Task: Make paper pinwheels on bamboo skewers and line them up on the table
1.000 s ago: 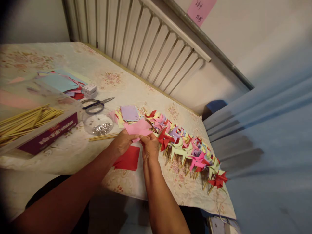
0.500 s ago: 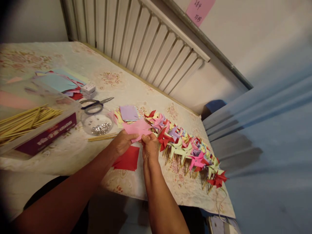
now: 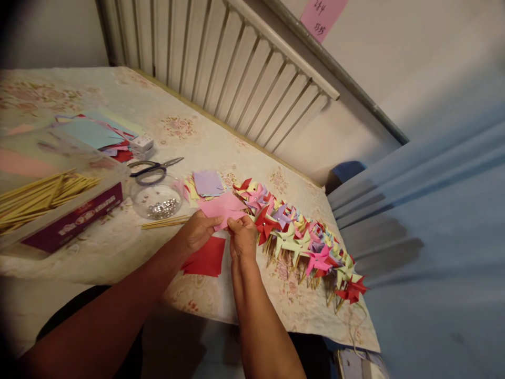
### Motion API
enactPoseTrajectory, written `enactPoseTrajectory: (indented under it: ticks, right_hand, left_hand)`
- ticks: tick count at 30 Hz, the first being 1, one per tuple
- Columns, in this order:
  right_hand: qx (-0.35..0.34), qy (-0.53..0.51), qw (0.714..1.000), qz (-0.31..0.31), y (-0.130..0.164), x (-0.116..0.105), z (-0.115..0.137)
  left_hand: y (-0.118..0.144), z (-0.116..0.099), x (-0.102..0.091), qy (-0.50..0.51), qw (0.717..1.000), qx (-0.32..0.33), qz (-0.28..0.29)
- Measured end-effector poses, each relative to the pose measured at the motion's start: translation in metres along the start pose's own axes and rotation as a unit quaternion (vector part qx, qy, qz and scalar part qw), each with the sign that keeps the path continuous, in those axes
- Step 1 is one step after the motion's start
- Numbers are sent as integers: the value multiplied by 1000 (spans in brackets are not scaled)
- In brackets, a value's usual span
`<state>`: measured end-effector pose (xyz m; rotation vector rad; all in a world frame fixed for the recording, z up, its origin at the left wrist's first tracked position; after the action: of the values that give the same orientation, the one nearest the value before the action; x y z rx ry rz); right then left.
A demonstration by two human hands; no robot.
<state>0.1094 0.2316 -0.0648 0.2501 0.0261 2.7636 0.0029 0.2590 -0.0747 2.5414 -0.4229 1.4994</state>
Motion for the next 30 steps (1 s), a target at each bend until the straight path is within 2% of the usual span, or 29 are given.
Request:
enactPoseTrajectory:
  ticks: [7, 16, 22, 30]
  right_hand:
    - [6, 9, 1000, -6, 1, -3, -3]
    - [-32, 54, 997, -41, -3, -9, -4]
    - [-39, 67, 997, -22, -1, -9, -1]
    - [-28, 46, 998, -10, 4, -6, 5]
  left_hand:
    - [-1, 1, -2, -24, 1000, -1, 6]
    - [-3, 5, -11, -75, 997, 5, 17]
    - [-5, 7, -16, -86, 996, 13, 11]
    - [-4, 4, -9, -82, 996, 10, 46]
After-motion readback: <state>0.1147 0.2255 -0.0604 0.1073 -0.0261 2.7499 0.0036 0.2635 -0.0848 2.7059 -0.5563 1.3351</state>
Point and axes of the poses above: each hand's wrist, its own y-axis away from the middle knuckle, its own x-axis out of the palm, z = x × y, the point moved 6 cm from there along -y, towards the middle knuckle, and after that the axes turned 8 degrees about y, right-handed, at the moved point
